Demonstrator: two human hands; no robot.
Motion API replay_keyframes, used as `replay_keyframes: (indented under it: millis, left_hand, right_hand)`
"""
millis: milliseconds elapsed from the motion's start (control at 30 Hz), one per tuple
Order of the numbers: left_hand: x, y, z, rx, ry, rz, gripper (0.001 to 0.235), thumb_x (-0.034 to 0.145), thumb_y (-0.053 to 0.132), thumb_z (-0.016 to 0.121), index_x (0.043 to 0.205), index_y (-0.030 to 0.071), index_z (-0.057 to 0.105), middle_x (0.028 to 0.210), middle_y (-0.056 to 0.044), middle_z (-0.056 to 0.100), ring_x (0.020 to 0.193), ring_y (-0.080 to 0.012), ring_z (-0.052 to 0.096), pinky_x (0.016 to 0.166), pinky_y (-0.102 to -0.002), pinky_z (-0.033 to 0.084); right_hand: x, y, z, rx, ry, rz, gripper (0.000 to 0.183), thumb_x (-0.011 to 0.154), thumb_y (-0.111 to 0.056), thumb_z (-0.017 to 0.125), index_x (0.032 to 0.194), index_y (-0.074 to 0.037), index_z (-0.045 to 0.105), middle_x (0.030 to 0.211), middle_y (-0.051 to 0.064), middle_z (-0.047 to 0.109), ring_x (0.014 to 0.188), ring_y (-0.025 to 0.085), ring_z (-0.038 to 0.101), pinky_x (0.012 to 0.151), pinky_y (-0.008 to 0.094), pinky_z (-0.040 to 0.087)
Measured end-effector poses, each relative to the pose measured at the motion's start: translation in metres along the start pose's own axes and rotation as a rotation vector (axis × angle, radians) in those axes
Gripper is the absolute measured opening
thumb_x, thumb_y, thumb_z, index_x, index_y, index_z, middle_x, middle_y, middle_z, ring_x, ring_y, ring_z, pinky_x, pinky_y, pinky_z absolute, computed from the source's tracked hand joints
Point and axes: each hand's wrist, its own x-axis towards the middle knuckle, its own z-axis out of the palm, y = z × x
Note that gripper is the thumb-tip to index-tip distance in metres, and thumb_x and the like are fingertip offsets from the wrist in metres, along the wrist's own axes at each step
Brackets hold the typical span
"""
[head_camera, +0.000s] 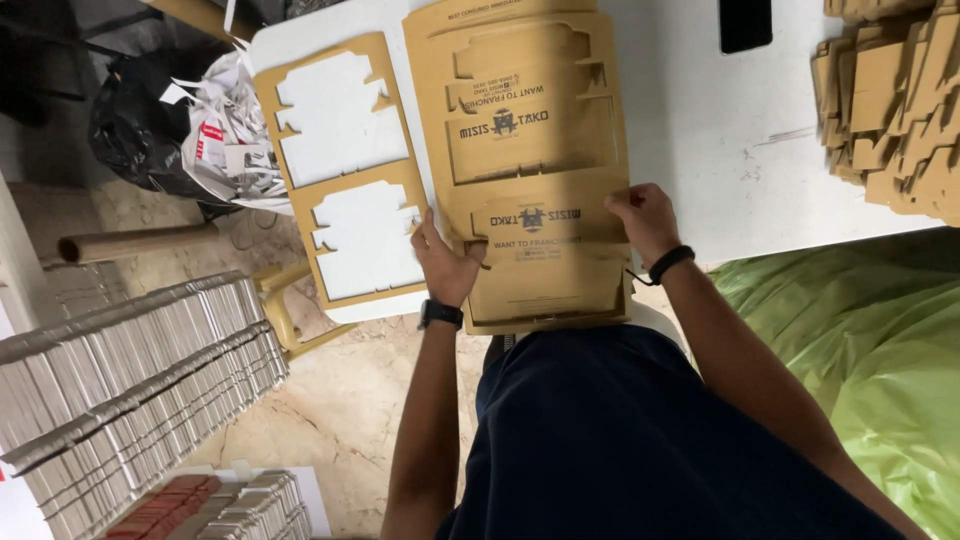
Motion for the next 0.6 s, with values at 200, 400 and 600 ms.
replay_keyframes:
  millis: [200,400,600]
  left_hand:
    - [-0.030,0.104,0.050,-0.008,0.191,0.064,0.119,0.061,0.033,0.094,0.160,0.024,0.029,0.156,-0.023,0.021,0.144,-0.0529,0.016,0.110,-0.073,0.011]
    - [-0.019,0.121,0.087,0.157,0.024,-0.355,0.146,0.055,0.053,0.099,0.164,0.042,0.002,0.172,-0.016,-0.014,0.154,-0.0468,-0.021,0.100,-0.086,-0.015]
    - [-0.011,0.109,0.111,0.306,0.111,-0.391,0.161,0.047,0.057,0.101,0.163,0.045,-0.010,0.172,-0.014,-0.022,0.155,-0.0446,-0.024,0.104,-0.086,-0.007]
  right_hand:
    - [-0.006,-0.037,-0.012,0.067,-0.240,-0.035,0.053,0.091,-0.026,0.080,0.131,0.002,0.061,0.101,0.015,0.064,0.090,0.026,0.066,0.074,0.036,0.059]
    - [0.038,-0.003,-0.001,-0.246,-0.069,-0.191,0.031,0.085,-0.020,0.078,0.111,-0.004,0.074,0.084,0.015,0.069,0.072,0.028,0.071,0.057,0.040,0.060]
    - [0.013,-0.020,0.011,-0.481,0.027,-0.299,0.026,0.085,-0.022,0.072,0.104,-0.003,0.074,0.088,0.016,0.074,0.086,0.040,0.073,0.070,0.049,0.060]
